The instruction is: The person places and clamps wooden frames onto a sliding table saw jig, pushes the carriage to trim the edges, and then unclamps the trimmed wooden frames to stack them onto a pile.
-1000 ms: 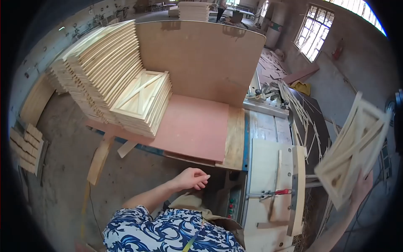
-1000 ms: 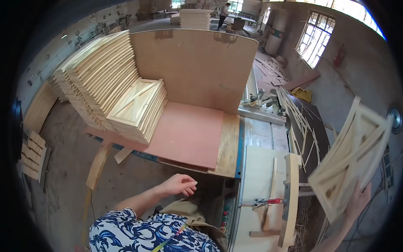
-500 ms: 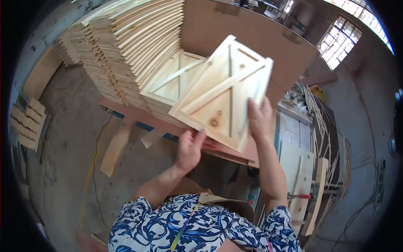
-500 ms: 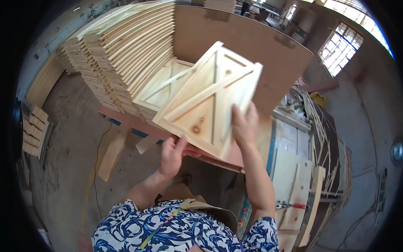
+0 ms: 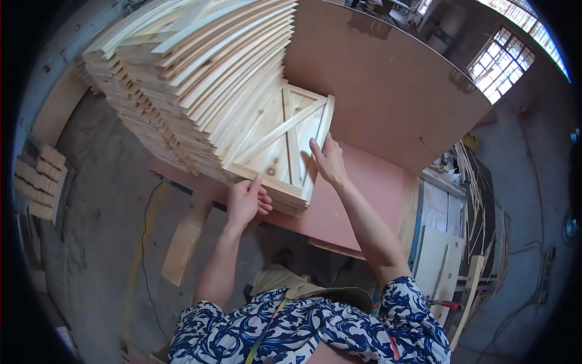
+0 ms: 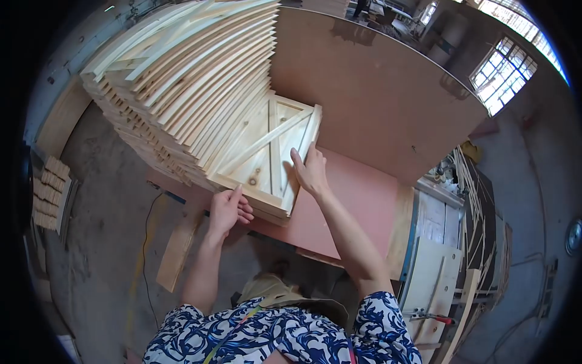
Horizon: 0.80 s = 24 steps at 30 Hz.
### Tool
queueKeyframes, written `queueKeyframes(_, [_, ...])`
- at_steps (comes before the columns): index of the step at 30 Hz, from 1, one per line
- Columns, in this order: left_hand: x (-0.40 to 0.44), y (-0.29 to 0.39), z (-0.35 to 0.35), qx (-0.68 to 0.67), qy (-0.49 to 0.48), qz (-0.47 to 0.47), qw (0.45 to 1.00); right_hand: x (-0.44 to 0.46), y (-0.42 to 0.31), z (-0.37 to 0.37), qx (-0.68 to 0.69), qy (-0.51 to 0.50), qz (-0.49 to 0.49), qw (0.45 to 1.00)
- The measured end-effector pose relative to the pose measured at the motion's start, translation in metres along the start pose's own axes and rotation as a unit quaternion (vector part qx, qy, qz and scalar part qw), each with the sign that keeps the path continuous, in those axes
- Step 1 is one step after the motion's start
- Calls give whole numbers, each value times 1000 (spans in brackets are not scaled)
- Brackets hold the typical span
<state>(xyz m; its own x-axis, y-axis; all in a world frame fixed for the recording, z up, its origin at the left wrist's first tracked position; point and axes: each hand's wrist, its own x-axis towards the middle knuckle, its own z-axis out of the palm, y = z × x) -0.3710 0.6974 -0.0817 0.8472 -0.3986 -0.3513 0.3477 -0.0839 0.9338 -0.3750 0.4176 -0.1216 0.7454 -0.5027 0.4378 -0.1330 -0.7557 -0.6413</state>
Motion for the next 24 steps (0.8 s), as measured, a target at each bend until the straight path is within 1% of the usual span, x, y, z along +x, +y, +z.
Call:
queueKeyframes(2, [-4,-2,2,5,-4,-4,1000,-9,6,-5,-108,74,-61,990])
queueKeyframes(3, [-10,-3,4,25,-15,12,999,-12,4,-21,-112,80,-51,989])
queueKeyframes(4, [-17,-5,6,49,-30,29,998,-21,4,-42,-35,-6,-8,999])
queueKeyframes(5, [-23,-6,10,72,-48,47,995,-34,-3,-69,44,-87,37,995])
queueKeyframes(6, [-33,-8,22,83,-86,39,992,-52,-10,-96,124,-165,82,975])
queueKeyframes(7, [-42,-14,40,91,-128,33,987,-75,-13,-118,169,-198,124,958])
queueKeyframes(8, [-44,-26,58,92,-187,6,978,-99,-22,-142,211,-219,162,939])
queueKeyframes(9, [-46,-39,78,96,-252,-22,963,-121,-50,-179,222,-172,107,954])
queueKeyframes(10, [-46,-48,103,102,-292,-15,951,-130,-88,-226,292,-132,10,947])
queueKeyframes(11, [-49,-57,130,125,-335,-6,934,-139,-115,-271,347,-124,-75,926])
queueKeyframes(12, [-58,-67,156,151,-384,1,911,-158,-130,-295,457,-49,-151,875])
queueKeyframes(13, [-69,-77,182,163,-436,5,885,-177,-143,-319,545,11,-241,803])
queueKeyframes(15, [-82,-97,227,160,-512,-66,841,-215,-162,-378,495,63,-286,818])
queueKeyframes(16, [-91,-105,253,161,-540,-102,820,-234,-167,-406,475,35,-292,829])
queueKeyframes(18, [-119,-115,301,191,-595,-90,775,-284,-172,-444,434,20,-292,852])
queueKeyframes(20, [-160,-130,339,233,-620,-74,745,-353,-175,-461,418,57,-289,859])
queueKeyframes(22, [-213,-149,361,250,-649,-80,714,-408,-182,-483,400,94,-285,866])
queueKeyframes(24, [-268,-160,400,264,-673,-77,687,-452,-186,-522,315,152,-309,885])
